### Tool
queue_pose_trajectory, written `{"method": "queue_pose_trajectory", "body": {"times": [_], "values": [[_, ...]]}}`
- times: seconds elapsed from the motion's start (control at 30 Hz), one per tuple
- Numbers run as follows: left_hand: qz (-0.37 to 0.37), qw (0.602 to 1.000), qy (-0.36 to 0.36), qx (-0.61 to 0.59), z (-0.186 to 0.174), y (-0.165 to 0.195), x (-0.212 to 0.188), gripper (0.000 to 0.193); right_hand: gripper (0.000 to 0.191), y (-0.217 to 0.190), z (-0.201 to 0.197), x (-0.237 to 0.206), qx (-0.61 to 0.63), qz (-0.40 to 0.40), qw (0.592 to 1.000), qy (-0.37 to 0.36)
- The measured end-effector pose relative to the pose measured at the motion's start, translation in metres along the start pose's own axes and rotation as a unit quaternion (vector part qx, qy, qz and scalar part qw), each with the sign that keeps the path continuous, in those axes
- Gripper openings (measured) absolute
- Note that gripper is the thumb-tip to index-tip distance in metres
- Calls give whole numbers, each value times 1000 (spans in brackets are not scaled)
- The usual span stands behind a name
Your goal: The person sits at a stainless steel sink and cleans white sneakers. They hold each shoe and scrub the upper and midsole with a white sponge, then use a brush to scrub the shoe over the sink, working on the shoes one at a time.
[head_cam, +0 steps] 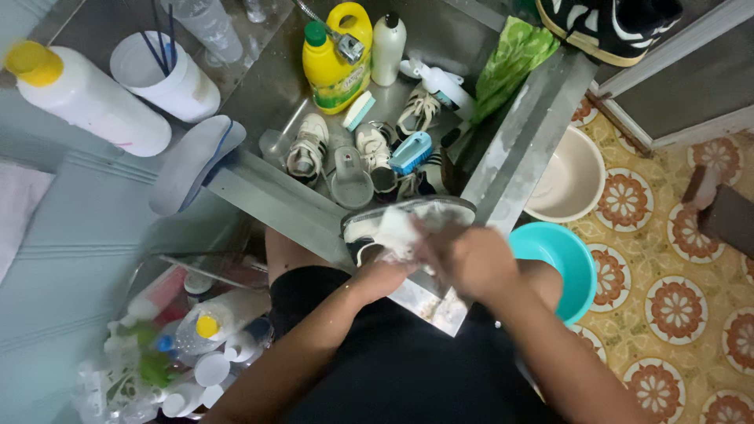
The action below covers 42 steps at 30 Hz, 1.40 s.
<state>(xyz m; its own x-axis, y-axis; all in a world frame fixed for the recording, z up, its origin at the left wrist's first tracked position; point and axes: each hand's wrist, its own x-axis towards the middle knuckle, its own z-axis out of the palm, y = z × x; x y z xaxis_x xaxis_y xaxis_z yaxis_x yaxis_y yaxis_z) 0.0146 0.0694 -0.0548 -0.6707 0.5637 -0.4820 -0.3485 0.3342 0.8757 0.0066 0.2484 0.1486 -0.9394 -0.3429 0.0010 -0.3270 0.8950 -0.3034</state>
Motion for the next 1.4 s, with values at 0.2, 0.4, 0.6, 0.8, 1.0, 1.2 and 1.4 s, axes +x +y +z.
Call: {"method": "queue_pose_trajectory", "body": {"times": [0.2, 0.4, 0.6, 0.8, 1.0, 1.2, 1.4], "values": [[10, 1000, 22, 9, -2, 19, -10, 46, 18, 24, 17, -28, -5, 21, 998, 57], [96, 967, 202, 123, -48, 92, -49, 60, 33, 60, 24, -65, 338, 178, 900, 211], [106, 989, 83, 58, -59, 143, -57, 58, 36, 58, 54, -84, 324, 312, 884, 131], [87, 983, 87, 140, -31, 128, -24, 41, 44, 61, 48, -83, 347, 180, 907, 155], [374, 838, 143, 371, -25, 94, -7, 36, 47, 55, 41, -85, 290, 252, 911, 149], [139, 977, 24, 158, -31, 121, -21, 61, 45, 56, 47, -80, 338, 249, 894, 156], [5, 974, -30, 226, -24, 152, -28, 55, 46, 51, 40, -69, 250, 182, 944, 112]]}}
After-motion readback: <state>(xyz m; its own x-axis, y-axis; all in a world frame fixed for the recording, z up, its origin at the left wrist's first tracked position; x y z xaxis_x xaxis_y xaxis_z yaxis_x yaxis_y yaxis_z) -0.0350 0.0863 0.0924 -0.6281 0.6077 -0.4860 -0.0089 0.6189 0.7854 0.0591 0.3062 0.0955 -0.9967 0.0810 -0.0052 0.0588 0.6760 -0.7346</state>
